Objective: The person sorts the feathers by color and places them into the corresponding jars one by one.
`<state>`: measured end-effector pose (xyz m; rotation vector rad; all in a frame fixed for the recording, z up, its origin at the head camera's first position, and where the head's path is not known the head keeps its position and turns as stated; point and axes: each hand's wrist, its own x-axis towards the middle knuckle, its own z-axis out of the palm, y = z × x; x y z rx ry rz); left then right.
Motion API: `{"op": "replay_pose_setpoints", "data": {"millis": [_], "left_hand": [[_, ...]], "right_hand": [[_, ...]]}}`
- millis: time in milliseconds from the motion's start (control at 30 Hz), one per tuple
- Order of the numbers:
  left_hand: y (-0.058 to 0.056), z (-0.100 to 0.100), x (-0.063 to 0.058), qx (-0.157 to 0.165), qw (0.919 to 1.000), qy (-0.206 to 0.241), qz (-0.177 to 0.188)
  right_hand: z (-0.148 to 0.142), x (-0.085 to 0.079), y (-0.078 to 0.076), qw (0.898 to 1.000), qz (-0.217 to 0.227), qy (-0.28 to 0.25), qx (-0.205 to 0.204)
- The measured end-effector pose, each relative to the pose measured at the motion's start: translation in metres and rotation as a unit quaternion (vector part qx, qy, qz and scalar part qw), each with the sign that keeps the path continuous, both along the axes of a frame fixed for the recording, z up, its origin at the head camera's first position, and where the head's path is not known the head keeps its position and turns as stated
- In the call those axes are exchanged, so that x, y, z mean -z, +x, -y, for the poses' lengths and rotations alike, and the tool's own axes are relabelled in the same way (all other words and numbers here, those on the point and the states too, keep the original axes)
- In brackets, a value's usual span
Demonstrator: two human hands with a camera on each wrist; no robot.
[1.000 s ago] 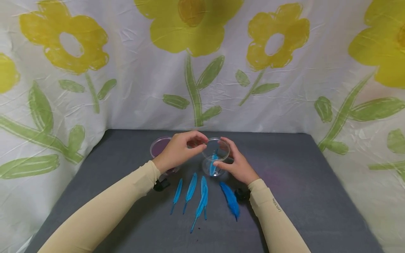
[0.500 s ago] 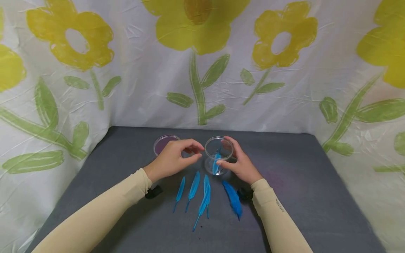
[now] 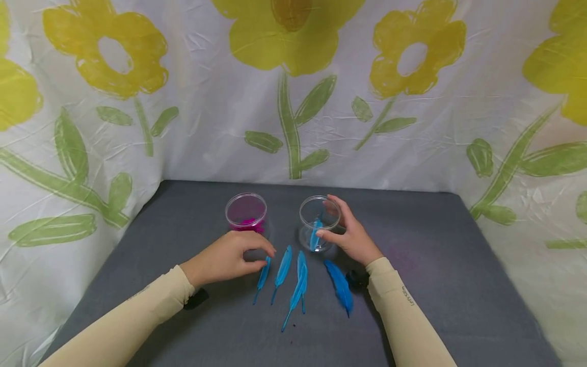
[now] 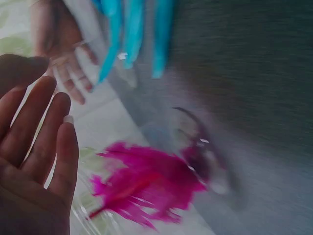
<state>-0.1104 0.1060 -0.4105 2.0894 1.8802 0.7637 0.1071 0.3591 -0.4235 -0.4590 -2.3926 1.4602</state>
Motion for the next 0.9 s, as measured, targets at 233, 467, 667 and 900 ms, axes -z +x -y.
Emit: {"op": "replay_pose_setpoints", "data": {"millis": [233, 467, 667, 900], "left_hand": [[0.005, 0.02, 0.019, 0.062, 0.984, 0.062, -0.155], [0.012, 0.022, 0.025, 0.09, 0.97, 0.078, -0.212], [0.015, 0.024, 0.038, 0.099, 0.9684, 0.073, -0.217], [0.017, 0.027, 0.045, 0.108, 0.9648, 0.076, -0.227]], "right_hand": [[-0.007, 0.008, -0.002, 1.0, -0.007, 0.001, 0.003], [-0.022, 0.03, -0.006, 1.0, -0.011, 0.001, 0.015], [-0.023, 0.038, -0.006, 1.0, -0.018, 0.004, 0.014], [-0.006, 0.011, -0.003, 1.0, -0.009, -0.003, -0.002]]}}
